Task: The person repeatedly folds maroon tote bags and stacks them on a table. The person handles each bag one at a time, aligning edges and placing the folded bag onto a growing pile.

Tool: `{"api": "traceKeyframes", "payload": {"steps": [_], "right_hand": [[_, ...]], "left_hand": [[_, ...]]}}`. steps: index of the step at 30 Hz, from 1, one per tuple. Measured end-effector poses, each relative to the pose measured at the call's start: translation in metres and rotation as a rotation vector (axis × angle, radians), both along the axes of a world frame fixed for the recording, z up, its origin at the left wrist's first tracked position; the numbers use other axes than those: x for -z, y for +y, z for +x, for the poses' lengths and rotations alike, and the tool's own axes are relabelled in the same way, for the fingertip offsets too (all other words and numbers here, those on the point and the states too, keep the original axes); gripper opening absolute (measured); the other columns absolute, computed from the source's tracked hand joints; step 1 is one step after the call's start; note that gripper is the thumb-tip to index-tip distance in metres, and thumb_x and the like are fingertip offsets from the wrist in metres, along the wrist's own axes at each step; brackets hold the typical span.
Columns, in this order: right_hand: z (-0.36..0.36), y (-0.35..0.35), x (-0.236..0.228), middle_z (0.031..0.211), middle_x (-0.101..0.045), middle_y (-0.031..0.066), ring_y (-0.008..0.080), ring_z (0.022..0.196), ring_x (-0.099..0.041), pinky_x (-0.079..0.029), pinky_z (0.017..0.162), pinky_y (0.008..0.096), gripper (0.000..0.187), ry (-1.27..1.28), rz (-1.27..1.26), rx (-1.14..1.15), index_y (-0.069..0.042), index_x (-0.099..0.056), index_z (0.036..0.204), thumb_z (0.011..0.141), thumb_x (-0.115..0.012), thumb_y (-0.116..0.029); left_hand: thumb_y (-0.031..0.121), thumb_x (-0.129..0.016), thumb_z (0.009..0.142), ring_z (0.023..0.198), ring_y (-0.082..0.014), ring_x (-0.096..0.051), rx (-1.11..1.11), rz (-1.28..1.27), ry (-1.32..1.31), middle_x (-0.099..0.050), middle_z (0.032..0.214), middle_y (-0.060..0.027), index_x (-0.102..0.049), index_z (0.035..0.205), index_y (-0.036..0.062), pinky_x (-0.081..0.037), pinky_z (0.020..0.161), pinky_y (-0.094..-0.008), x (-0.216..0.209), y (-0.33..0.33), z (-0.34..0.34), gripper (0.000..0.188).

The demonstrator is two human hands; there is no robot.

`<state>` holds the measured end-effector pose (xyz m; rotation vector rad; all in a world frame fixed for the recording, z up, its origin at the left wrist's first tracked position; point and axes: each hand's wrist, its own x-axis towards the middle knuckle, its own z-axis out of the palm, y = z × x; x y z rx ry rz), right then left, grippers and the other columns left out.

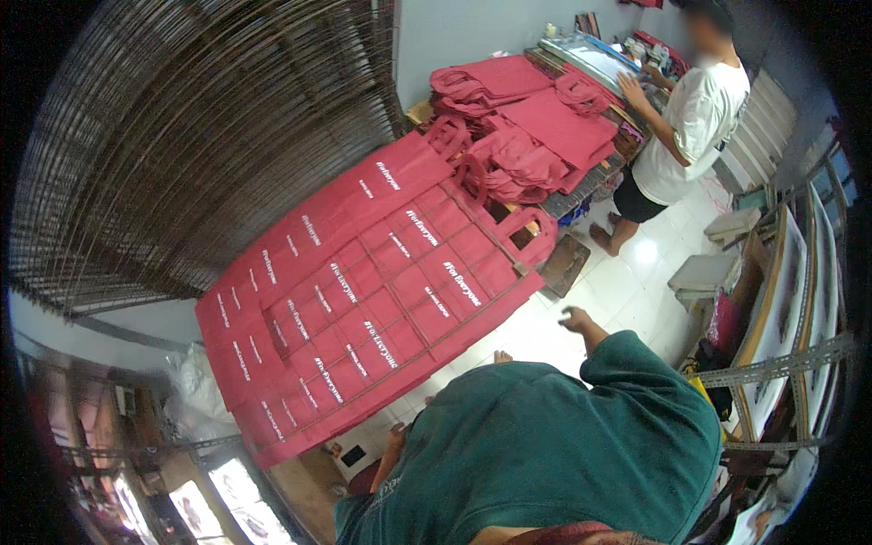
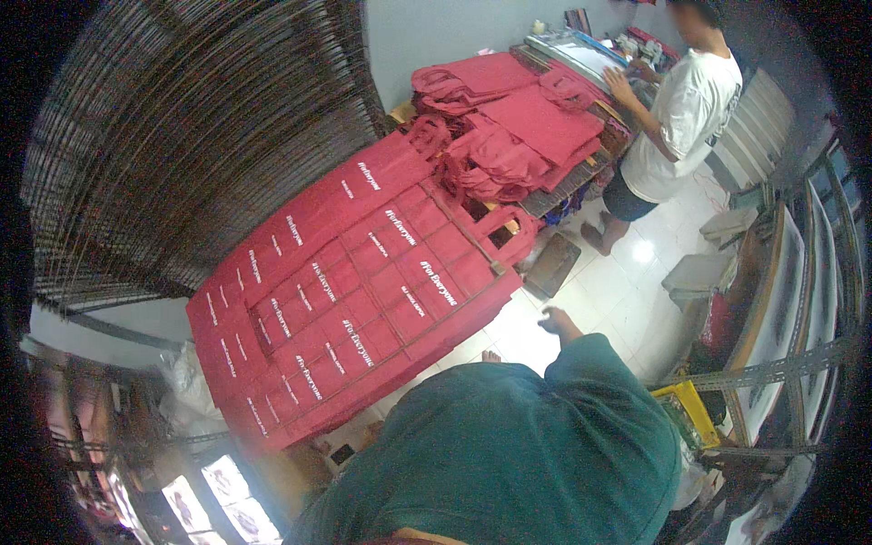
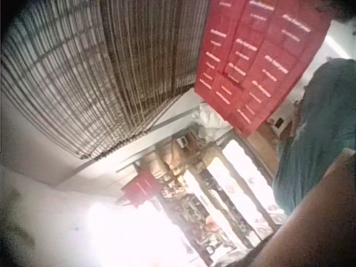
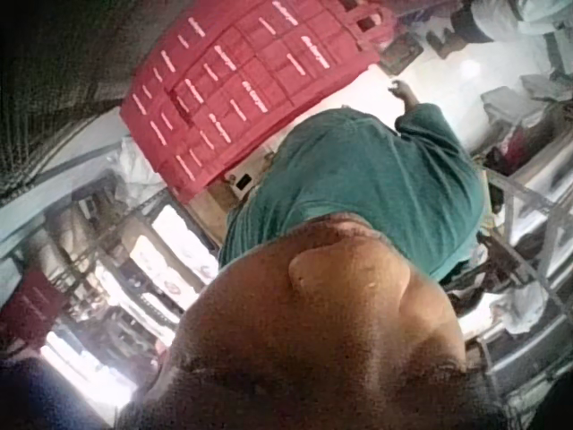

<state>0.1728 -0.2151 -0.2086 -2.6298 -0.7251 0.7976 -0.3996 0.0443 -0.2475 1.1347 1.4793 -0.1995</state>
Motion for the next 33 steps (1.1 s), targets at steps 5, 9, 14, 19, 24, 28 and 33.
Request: {"api": "traceKeyframes", "payload": {"steps": [5,9,14,19,24,28,33], "right_hand": [[0.036,0.043,-0.049,0.091,-0.065,0.0189,0.0332,0.090,-0.061,-0.048,0.080,0.0375,0.039,-0.007,0.130,0.036,-0.007,-0.062,0.104,0.070,-0.064,-0.025],[0.058,0.057,-0.063,0.098,-0.063,0.0190,0.0351,0.096,-0.059,-0.046,0.083,0.0406,0.035,-0.041,0.388,0.182,-0.008,-0.062,0.105,0.074,-0.062,-0.025],[0.095,0.079,-0.060,0.087,-0.065,0.0151,0.0255,0.077,-0.063,-0.048,0.071,0.0328,0.032,-0.094,0.670,0.375,-0.004,-0.062,0.100,0.071,-0.064,-0.018],[0.173,0.107,-0.066,0.072,-0.056,0.0016,0.0104,0.061,-0.052,-0.044,0.057,0.0247,0.024,-0.238,1.134,0.497,-0.005,-0.058,0.102,0.079,-0.060,-0.010],[0.251,0.137,-0.143,0.073,-0.053,-0.0005,0.0088,0.060,-0.051,-0.038,0.049,0.0208,0.029,-0.127,1.546,0.779,-0.009,-0.053,0.109,0.086,-0.059,-0.023],[0.279,0.145,-0.200,0.101,-0.059,0.0114,0.0207,0.081,-0.060,-0.049,0.066,0.0343,0.052,0.400,1.517,0.842,-0.018,-0.029,0.130,0.089,-0.049,-0.042],[0.310,0.168,-0.206,0.133,-0.034,0.0227,0.0396,0.115,-0.044,-0.039,0.094,0.0532,0.074,0.858,1.816,1.018,-0.020,-0.010,0.137,0.084,-0.047,-0.055]], "left_hand": [[0.026,-0.062,0.083,0.071,-0.0196,-0.058,-0.129,0.012,-0.001,-0.061,0.094,-0.0140,-0.045,0.127,0.0058,-0.047,0.058,-0.0313,-0.022,-0.013,0.045,0.052],[0.026,-0.065,0.081,0.070,-0.0188,-0.058,-0.160,0.139,-0.125,-0.060,0.093,-0.0147,-0.044,0.127,0.0042,-0.047,0.060,-0.0299,-0.023,-0.027,0.069,0.055],[0.028,-0.064,0.080,0.076,-0.0197,-0.059,-0.118,0.150,-0.060,-0.061,0.095,-0.0154,-0.044,0.125,0.0013,-0.047,0.066,-0.0309,-0.028,-0.043,0.081,0.056],[0.030,-0.064,0.079,0.083,-0.0207,-0.059,-0.054,0.158,0.048,-0.062,0.097,-0.0161,-0.045,0.124,-0.0016,-0.047,0.071,-0.0319,-0.025,-0.051,0.066,0.058],[0.030,-0.064,0.080,0.087,-0.0236,-0.059,-0.177,0.134,0.055,-0.062,0.097,-0.0169,-0.042,0.126,-0.0027,-0.047,0.074,-0.0341,-0.008,-0.057,0.016,0.061],[0.026,-0.061,0.082,0.082,-0.0222,-0.060,-0.242,0.163,0.134,-0.062,0.094,-0.0160,-0.040,0.128,-0.0025,-0.048,0.070,-0.0341,-0.062,-0.084,0.028,0.057],[0.023,-0.057,0.085,0.081,-0.0192,-0.057,-0.203,0.124,0.016,-0.061,0.096,-0.0138,-0.043,0.126,-0.0002,-0.047,0.069,-0.0339,-0.100,-0.100,0.053,0.049]]}}
